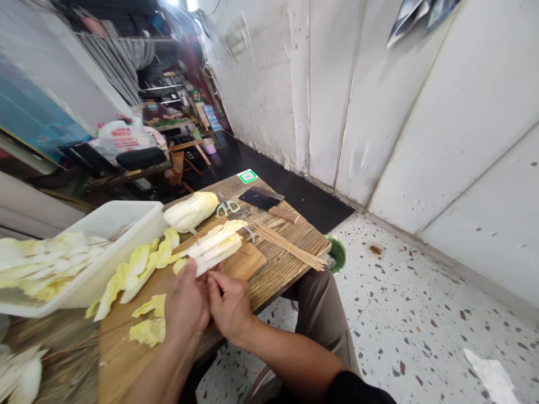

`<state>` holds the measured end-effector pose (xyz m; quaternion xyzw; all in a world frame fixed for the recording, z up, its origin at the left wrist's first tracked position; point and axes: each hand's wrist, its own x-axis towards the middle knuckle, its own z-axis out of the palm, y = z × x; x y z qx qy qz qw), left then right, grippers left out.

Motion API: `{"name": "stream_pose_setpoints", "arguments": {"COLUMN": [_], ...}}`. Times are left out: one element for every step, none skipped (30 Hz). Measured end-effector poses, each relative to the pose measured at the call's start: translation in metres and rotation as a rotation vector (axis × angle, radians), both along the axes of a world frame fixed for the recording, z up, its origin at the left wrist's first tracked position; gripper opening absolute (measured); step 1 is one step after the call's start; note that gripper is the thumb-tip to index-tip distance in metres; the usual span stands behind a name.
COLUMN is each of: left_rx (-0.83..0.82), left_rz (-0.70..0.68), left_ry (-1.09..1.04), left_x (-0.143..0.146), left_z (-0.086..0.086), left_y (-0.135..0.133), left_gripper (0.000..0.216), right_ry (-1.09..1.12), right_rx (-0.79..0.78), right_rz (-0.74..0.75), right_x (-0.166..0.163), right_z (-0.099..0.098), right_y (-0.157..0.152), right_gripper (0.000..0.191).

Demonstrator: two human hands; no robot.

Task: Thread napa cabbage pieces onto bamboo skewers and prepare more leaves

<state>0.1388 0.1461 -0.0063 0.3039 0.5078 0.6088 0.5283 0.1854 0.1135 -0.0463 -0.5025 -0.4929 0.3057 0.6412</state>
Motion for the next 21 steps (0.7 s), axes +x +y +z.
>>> {"name": "stream_pose_setpoints", "arguments": {"left_rx": [-0.003, -0.007, -0.011, -0.016, -0.018, -0.019, -0.019, -0.017, -0.016, -0.016, -0.017, -0.018, -0.018, -0.018, -0.018, -0.017, -0.016, -0.017, -0.019, -0.022, -0.026], "left_rz": [-0.006, -0.009, -0.010, -0.008, -0.005, -0.003, -0.004, -0.006, -0.011, -0.015, -0.019, -0.021, -0.022, -0.024, -0.028, -0.033, -0.039, -0.046, -0.051, -0.056, -0.060], "left_ry": [0.007, 0.018, 0.030, 0.044, 0.058, 0.073, 0.087, 0.100, 0.110, 0.119, 0.127, 0.134, 0.141, 0.149, 0.158, 0.169, 0.179, 0.189, 0.198, 0.205, 0.210], "left_x": [0.0009, 0.0015, 0.0018, 0.0021, 0.0023, 0.0024, 0.0026, 0.0028, 0.0030, 0.0032, 0.0035, 0.0036, 0.0037, 0.0037, 0.0037, 0.0035, 0.0033, 0.0031, 0.0030, 0.0030, 0.0031], "left_z": [-0.0011, -0.0019, -0.0023, -0.0023, -0.0020, -0.0013, -0.0005, 0.0003, 0.0011, 0.0016, 0.0018, 0.0017, 0.0013, 0.0007, 0.0000, -0.0008, -0.0016, -0.0024, -0.0031, -0.0036, -0.0040], "left_y": [-0.0010, -0.0016, -0.0018, -0.0018, -0.0018, -0.0017, -0.0016, -0.0015, -0.0015, -0.0015, -0.0015, -0.0015, -0.0016, -0.0019, -0.0022, -0.0026, -0.0031, -0.0035, -0.0039, -0.0042, -0.0045], "left_gripper": [0.024, 0.023, 0.022, 0.021, 0.021, 0.020, 0.020, 0.020, 0.021, 0.022, 0.023, 0.023, 0.023, 0.023, 0.024, 0.024, 0.025, 0.026, 0.027, 0.027, 0.028], "right_ry": [-0.003, -0.006, -0.010, -0.012, -0.015, -0.017, -0.020, -0.024, -0.029, -0.036, -0.044, -0.051, -0.059, -0.066, -0.072, -0.077, -0.081, -0.084, -0.087, -0.091, -0.094], "right_rx": [-0.001, -0.003, -0.006, -0.009, -0.013, -0.017, -0.021, -0.024, -0.026, -0.028, -0.030, -0.033, -0.036, -0.039, -0.043, -0.046, -0.048, -0.048, -0.048, -0.047, -0.046], "right_rz": [0.002, 0.004, 0.004, 0.003, -0.001, -0.006, -0.011, -0.015, -0.018, -0.021, -0.025, -0.031, -0.038, -0.045, -0.053, -0.059, -0.064, -0.065, -0.065, -0.065, -0.065], "right_x": [0.0005, 0.0008, 0.0009, 0.0008, 0.0006, 0.0004, 0.0003, 0.0002, 0.0003, 0.0004, 0.0005, 0.0006, 0.0006, 0.0006, 0.0007, 0.0007, 0.0008, 0.0010, 0.0014, 0.0019, 0.0027], "right_z": [0.0000, -0.0002, -0.0006, -0.0010, -0.0015, -0.0019, -0.0023, -0.0025, -0.0027, -0.0029, -0.0033, -0.0037, -0.0043, -0.0050, -0.0056, -0.0063, -0.0068, -0.0072, -0.0075, -0.0076, -0.0075], "right_y": [0.0000, -0.0001, -0.0003, -0.0005, -0.0008, -0.0010, -0.0012, -0.0013, -0.0015, -0.0017, -0.0019, -0.0021, -0.0023, -0.0025, -0.0027, -0.0030, -0.0032, -0.0034, -0.0037, -0.0041, -0.0044], "right_gripper": [0.029, 0.029, 0.029, 0.029, 0.029, 0.028, 0.028, 0.028, 0.028, 0.027, 0.027, 0.026, 0.026, 0.026, 0.026, 0.026, 0.026, 0.027, 0.028, 0.028, 0.029]}}
